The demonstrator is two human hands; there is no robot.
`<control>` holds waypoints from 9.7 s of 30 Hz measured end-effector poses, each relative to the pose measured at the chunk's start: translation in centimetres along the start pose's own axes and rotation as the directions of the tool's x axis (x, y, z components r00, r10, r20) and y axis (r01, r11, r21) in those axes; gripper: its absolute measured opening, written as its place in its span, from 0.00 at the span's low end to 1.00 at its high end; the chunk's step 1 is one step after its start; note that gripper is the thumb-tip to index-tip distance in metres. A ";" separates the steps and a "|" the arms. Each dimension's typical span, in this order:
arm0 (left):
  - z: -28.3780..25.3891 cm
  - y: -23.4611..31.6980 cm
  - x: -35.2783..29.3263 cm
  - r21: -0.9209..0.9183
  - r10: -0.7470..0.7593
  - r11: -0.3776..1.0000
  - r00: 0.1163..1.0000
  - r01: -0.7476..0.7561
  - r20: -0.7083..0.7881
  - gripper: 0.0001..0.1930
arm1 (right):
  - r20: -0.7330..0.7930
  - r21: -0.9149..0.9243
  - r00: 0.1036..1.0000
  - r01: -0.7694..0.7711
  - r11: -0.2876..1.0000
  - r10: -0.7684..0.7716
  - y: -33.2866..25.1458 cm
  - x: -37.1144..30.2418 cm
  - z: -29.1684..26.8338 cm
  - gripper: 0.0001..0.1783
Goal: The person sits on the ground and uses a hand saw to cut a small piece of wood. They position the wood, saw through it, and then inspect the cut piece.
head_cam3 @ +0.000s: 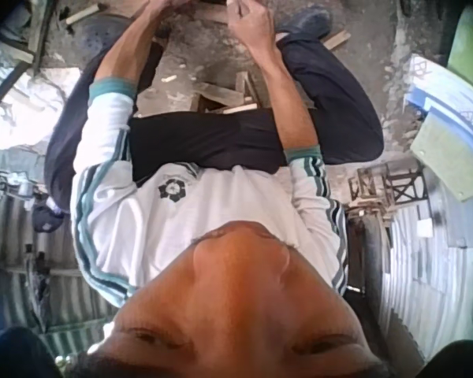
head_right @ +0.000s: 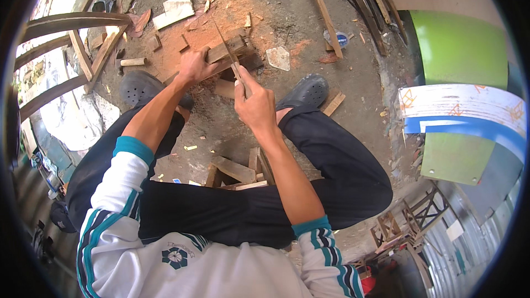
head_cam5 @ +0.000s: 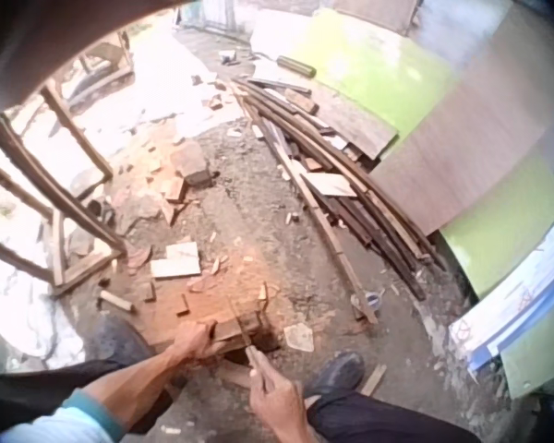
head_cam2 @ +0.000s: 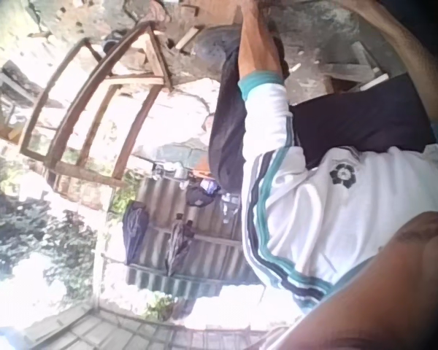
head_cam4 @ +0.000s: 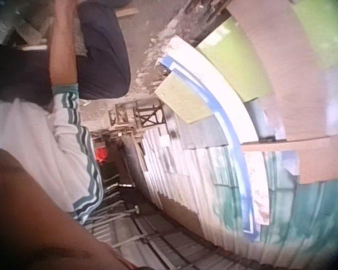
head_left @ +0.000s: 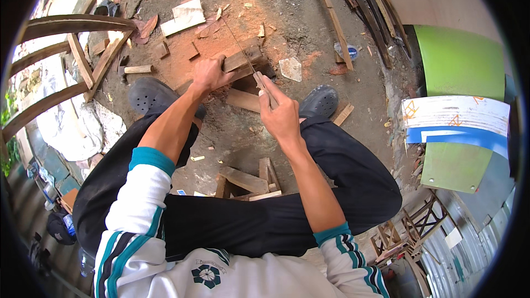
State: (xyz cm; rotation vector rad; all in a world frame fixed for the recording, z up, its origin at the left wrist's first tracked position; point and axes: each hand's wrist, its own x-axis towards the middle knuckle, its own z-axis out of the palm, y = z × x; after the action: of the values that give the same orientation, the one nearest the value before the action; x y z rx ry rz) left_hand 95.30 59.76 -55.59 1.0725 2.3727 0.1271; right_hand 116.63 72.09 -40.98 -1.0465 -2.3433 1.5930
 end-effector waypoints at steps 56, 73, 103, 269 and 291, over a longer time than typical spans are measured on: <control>0.1 -0.1 -0.5 -0.008 -0.019 1.000 1.000 0.018 -0.021 0.24 | -0.120 -0.037 0.986 0.109 0.993 -0.112 -1.2 -11.8 -5.0 0.24; -1.1 0.1 1.3 -0.059 0.073 0.995 0.997 -0.075 -0.040 0.25 | -0.080 0.016 0.997 0.000 1.000 0.001 2.7 0.3 2.4 0.23; -1.0 0.2 -0.1 -0.004 -0.029 1.000 0.999 0.029 0.017 0.34 | -0.089 -0.058 0.995 -0.041 0.997 0.036 2.3 -0.7 3.5 0.24; 0.1 11.0 4.3 -0.233 -0.586 0.804 0.795 0.547 -0.156 0.28 | -0.093 0.011 0.977 -0.190 0.982 0.190 2.1 -0.3 -3.0 0.21; 1.6 10.9 3.5 -0.225 -0.604 0.793 0.777 0.566 -0.176 0.26 | -0.053 -0.064 0.989 -0.139 0.988 0.136 -1.7 -5.5 -6.7 0.25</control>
State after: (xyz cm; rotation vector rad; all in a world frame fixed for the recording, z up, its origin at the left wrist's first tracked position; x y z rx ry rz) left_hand 101.48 69.45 -55.23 0.2035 2.7443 0.2242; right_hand 123.04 73.63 -35.07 -1.2724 -2.3551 1.5232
